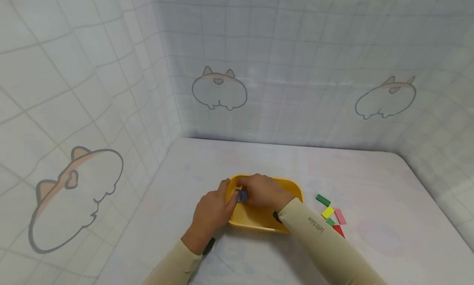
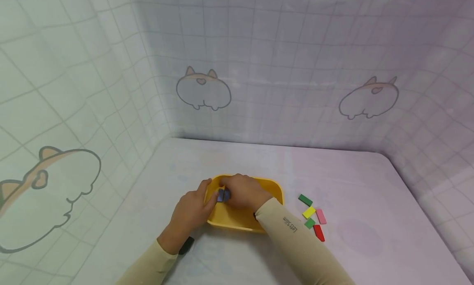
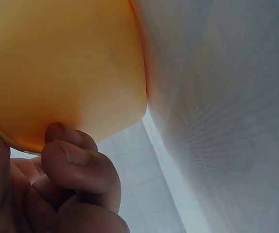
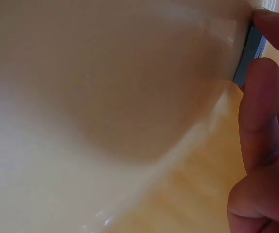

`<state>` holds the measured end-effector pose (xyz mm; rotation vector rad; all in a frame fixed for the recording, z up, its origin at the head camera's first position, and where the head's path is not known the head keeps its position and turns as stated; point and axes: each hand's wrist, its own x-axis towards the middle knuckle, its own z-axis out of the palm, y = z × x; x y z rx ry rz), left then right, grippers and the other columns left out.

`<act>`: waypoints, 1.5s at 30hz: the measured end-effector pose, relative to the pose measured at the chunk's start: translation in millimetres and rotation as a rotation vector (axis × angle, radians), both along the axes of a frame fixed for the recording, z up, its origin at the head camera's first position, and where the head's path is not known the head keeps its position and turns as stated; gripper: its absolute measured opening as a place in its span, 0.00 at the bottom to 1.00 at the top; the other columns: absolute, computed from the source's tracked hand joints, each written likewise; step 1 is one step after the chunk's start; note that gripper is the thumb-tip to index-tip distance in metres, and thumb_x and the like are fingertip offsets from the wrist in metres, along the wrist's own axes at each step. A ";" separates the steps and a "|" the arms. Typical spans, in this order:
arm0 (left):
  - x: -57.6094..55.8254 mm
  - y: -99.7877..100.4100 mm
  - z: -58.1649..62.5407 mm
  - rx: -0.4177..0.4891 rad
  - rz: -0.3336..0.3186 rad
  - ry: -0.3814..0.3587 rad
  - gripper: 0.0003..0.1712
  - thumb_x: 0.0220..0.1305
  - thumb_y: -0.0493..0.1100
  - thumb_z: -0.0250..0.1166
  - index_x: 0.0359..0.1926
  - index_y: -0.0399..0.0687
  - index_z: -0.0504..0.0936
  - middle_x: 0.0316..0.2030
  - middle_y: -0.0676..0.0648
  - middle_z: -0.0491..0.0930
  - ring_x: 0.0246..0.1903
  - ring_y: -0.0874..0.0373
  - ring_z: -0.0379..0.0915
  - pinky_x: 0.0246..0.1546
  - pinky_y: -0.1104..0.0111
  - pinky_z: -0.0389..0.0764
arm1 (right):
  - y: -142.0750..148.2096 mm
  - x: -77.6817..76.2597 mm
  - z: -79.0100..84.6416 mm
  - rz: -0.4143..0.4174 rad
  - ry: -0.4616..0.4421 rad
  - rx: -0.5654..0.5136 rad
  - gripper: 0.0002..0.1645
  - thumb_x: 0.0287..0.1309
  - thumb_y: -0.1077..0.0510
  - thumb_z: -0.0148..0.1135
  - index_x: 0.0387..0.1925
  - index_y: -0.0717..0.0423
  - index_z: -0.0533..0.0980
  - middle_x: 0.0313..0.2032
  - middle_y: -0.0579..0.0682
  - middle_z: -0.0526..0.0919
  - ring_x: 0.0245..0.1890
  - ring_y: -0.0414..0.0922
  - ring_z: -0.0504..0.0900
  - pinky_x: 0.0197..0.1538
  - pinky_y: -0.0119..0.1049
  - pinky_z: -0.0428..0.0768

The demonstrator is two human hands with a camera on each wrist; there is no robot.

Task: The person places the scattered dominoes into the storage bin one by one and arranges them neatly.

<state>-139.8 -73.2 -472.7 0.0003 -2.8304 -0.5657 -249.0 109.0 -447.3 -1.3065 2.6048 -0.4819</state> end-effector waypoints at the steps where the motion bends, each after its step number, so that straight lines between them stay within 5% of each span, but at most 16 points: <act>1: 0.3 0.0 -0.4 -0.002 0.002 0.007 0.34 0.78 0.63 0.57 0.70 0.43 0.72 0.16 0.53 0.68 0.14 0.59 0.63 0.15 0.65 0.69 | -0.4 -0.3 -0.7 -0.002 0.000 0.001 0.29 0.63 0.51 0.75 0.64 0.49 0.80 0.51 0.45 0.88 0.45 0.44 0.85 0.55 0.44 0.82; 25: 2.6 1.1 -0.4 -0.036 0.027 0.012 0.33 0.77 0.63 0.59 0.69 0.46 0.73 0.17 0.52 0.69 0.12 0.58 0.62 0.12 0.65 0.66 | -3.7 -1.7 -6.1 -0.040 0.011 0.012 0.31 0.61 0.44 0.76 0.64 0.45 0.80 0.49 0.43 0.88 0.47 0.44 0.85 0.54 0.45 0.82; 38: 2.0 2.2 2.5 -0.025 0.021 -0.004 0.33 0.77 0.63 0.59 0.70 0.46 0.74 0.17 0.51 0.71 0.13 0.58 0.64 0.14 0.65 0.67 | 0.2 1.5 7.9 -0.019 0.026 0.016 0.30 0.62 0.47 0.76 0.65 0.47 0.81 0.56 0.43 0.86 0.52 0.47 0.84 0.56 0.47 0.81; 45: 3.2 2.5 2.6 0.000 0.036 -0.033 0.34 0.77 0.64 0.57 0.70 0.47 0.73 0.16 0.51 0.70 0.14 0.56 0.65 0.15 0.63 0.68 | 4.8 5.5 18.0 0.004 0.011 0.020 0.26 0.62 0.46 0.76 0.60 0.47 0.83 0.50 0.43 0.88 0.46 0.45 0.85 0.48 0.45 0.83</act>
